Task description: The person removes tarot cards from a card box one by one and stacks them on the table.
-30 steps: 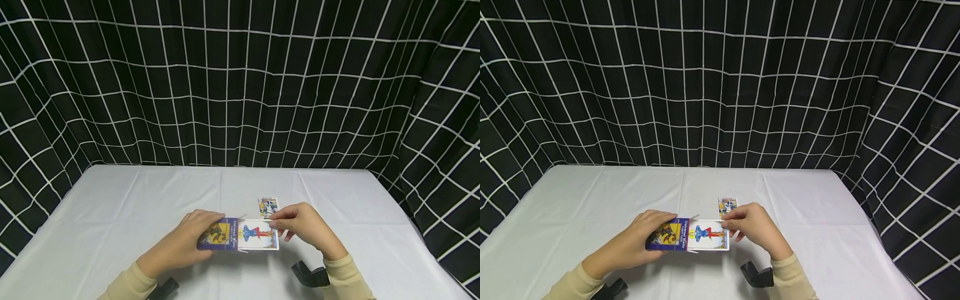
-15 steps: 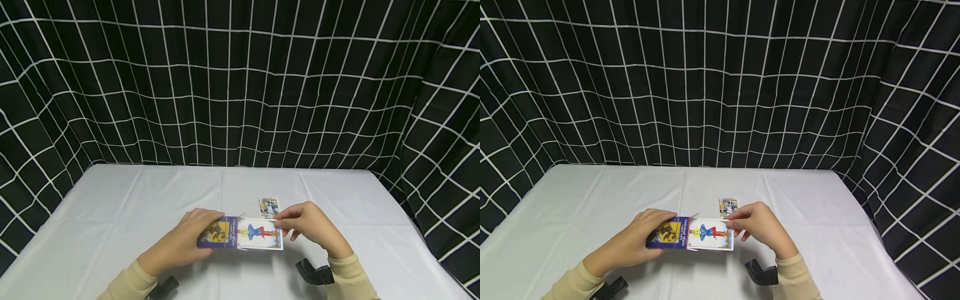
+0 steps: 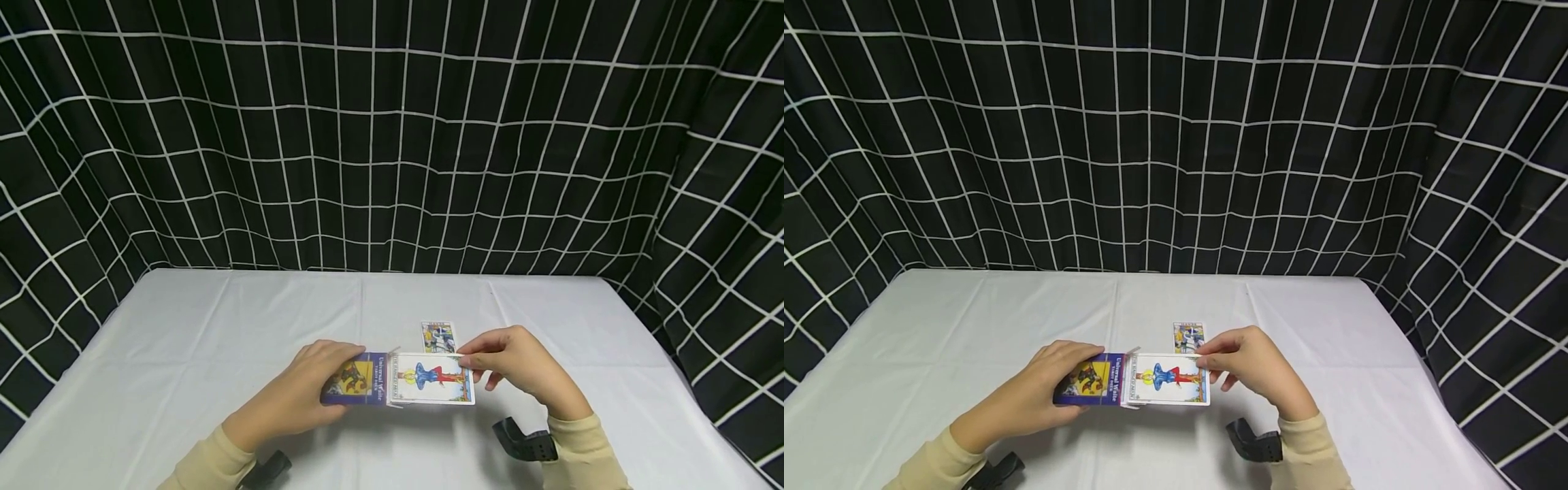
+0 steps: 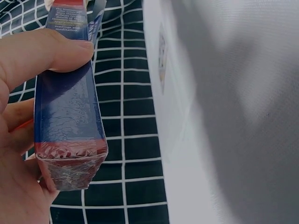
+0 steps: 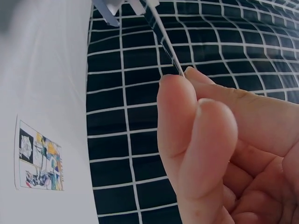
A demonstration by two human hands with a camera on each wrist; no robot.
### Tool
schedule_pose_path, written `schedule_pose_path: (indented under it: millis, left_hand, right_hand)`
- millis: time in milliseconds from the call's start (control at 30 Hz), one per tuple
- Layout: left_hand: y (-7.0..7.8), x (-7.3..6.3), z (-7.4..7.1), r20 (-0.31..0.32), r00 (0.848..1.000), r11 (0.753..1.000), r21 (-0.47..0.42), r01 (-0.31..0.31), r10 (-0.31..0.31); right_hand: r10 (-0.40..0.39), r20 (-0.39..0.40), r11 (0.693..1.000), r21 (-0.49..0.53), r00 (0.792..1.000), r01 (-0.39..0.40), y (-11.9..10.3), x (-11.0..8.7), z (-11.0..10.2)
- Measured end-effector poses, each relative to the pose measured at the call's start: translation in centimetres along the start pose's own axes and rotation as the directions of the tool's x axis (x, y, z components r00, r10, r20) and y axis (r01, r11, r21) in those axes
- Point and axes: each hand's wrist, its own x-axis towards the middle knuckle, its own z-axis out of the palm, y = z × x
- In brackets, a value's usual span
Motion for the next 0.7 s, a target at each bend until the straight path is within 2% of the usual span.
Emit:
schedule_pose_path:
  millis: [200, 400, 700]
  left_hand:
    - [-0.1, -0.1, 0.1, -0.004, 1.0, 1.0, 0.007, -0.008, 0.008]
    - [0.0, -0.2, 0.1, -0.013, 1.0, 1.0, 0.01, -0.015, 0.015]
    - [0.0, -0.1, 0.0, -0.013, 1.0, 1.0, -0.001, -0.008, 0.008]
  right_hand:
    - [0.002, -0.007, 1.0, 0.011, 1.0, -0.002, 0.2, -0.2, -0.5]
    - [0.059, -0.04, 0.996, 0.074, 0.997, -0.056, 0.4, -0.4, -1.2]
    - [0.072, -0.087, 0.985, 0.161, 0.994, -0.057, 0.9, -0.2, -1.6]
